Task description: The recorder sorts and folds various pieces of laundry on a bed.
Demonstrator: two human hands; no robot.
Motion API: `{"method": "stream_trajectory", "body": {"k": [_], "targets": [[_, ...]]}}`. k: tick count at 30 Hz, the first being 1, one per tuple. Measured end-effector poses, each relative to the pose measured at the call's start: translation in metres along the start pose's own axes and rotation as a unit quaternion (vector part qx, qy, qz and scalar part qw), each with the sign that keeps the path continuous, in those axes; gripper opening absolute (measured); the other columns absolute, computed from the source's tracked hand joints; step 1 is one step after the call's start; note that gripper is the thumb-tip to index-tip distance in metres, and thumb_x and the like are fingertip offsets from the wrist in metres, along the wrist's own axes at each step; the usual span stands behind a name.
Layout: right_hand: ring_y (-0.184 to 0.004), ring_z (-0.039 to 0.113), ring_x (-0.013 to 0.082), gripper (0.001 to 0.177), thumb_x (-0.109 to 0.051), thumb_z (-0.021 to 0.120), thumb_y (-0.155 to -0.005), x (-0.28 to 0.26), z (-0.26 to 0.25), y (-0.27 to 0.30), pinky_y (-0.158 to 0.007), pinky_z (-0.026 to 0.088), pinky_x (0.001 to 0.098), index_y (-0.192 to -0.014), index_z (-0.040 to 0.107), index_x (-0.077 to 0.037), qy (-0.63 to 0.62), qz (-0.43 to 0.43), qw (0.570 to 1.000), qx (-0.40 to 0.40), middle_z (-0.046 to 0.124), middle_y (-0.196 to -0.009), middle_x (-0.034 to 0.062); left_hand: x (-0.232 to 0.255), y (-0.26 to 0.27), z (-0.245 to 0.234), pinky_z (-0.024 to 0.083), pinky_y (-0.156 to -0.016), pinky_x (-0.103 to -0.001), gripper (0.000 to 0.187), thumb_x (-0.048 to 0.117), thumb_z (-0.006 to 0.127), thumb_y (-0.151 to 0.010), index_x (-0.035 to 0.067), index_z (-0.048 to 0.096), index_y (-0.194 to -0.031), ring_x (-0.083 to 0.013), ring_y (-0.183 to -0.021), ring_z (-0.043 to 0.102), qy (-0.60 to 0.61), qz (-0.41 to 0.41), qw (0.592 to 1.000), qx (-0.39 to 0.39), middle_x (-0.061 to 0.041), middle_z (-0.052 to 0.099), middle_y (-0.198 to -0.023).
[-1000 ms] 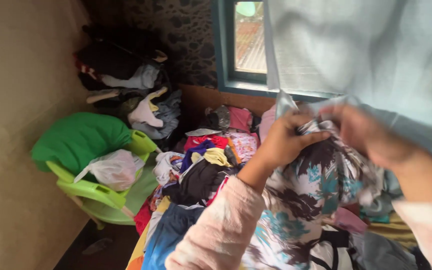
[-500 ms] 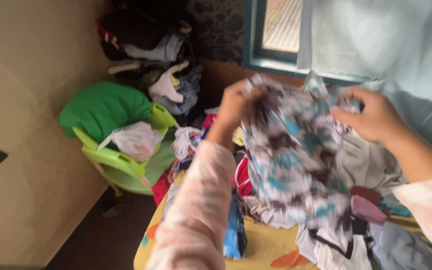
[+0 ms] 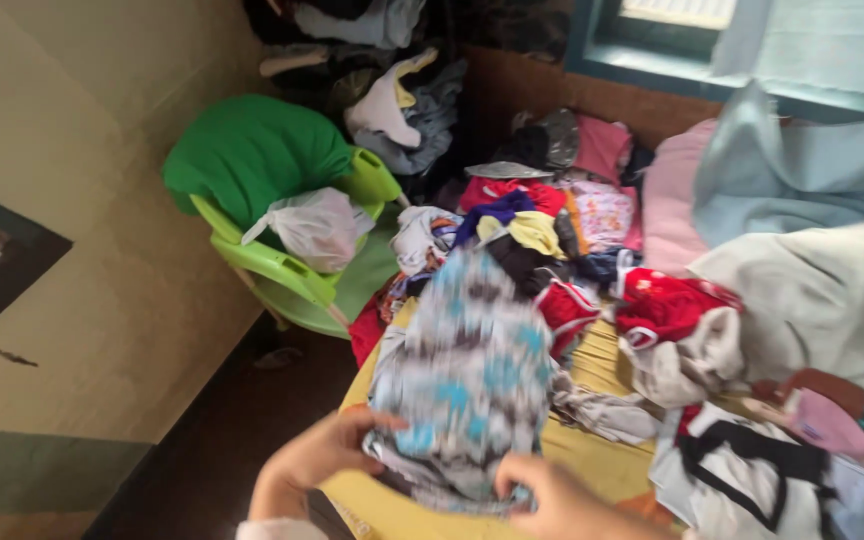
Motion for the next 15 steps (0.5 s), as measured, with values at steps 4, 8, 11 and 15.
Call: {"method": "stream_trajectory", "body": {"k": [4, 8, 11, 15], "targets": [[-0.091, 0.068, 0.0197, 0.023, -0.01, 0.075, -0.07, 0.074, 0.04, -0.025, -0.084, 0.053, 0.0336, -0.091, 0.065, -0.007, -0.027, 0.109, 0.993, -0.049, 0.069, -0.089, 0.0083, -0.103, -0.035, -0.022, 0.053, -0.084, -0.026, 0.058, -0.012, 0.071, -0.08, 0.005, 0.067, -0.135, -0.0123, -0.096, 0.063, 0.038, -0.074, 0.994, 0.07, -0.005, 0.067, -0.107], [-0.098, 0.071, 0.0243, 0.031, -0.019, 0.075, -0.072, 0.156, 0.014, -0.069, -0.089, 0.055, 0.0362, -0.1, 0.068, -0.01, -0.007, 0.193, 0.979, 0.063, 0.073, -0.1, 0.0087, -0.151, -0.12, -0.051, 0.049, -0.099, -0.028, 0.06, -0.006, 0.072, -0.081, 0.003, 0.058, -0.138, -0.0189, -0.116, 0.061, 0.083, 0.098, 0.961, 0.246, -0.01, 0.066, -0.129], [-0.107, 0.064, 0.0336, 0.057, -0.024, 0.08, -0.069, 0.162, -0.034, -0.098, -0.093, 0.049, 0.0415, -0.121, 0.061, -0.008, 0.119, 0.214, 0.948, 0.205, 0.067, -0.115, 0.014, -0.08, -0.16, -0.014, 0.035, -0.117, -0.04, 0.093, 0.016, 0.087, -0.069, 0.005, 0.041, -0.149, -0.0354, -0.139, 0.044, -0.272, 0.087, 0.847, 0.448, -0.02, 0.05, -0.148], [-0.116, 0.059, 0.0366, 0.058, -0.024, 0.082, -0.072, 0.253, -0.06, -0.064, -0.098, 0.046, 0.0432, -0.122, 0.061, -0.003, 0.16, 0.177, 0.926, 0.291, 0.063, -0.12, 0.0198, -0.093, -0.217, 0.06, 0.018, -0.117, -0.061, 0.113, 0.04, 0.09, -0.065, 0.015, 0.031, -0.157, -0.0437, -0.148, 0.025, -0.441, 0.057, 0.823, 0.354, -0.022, 0.028, -0.163]]}}
Point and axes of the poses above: each hand's wrist, its own y-axis away from the middle knuckle, its own z-axis out of the palm, x = y × z, the point moved 2 cm from there along -y, towards the middle knuckle
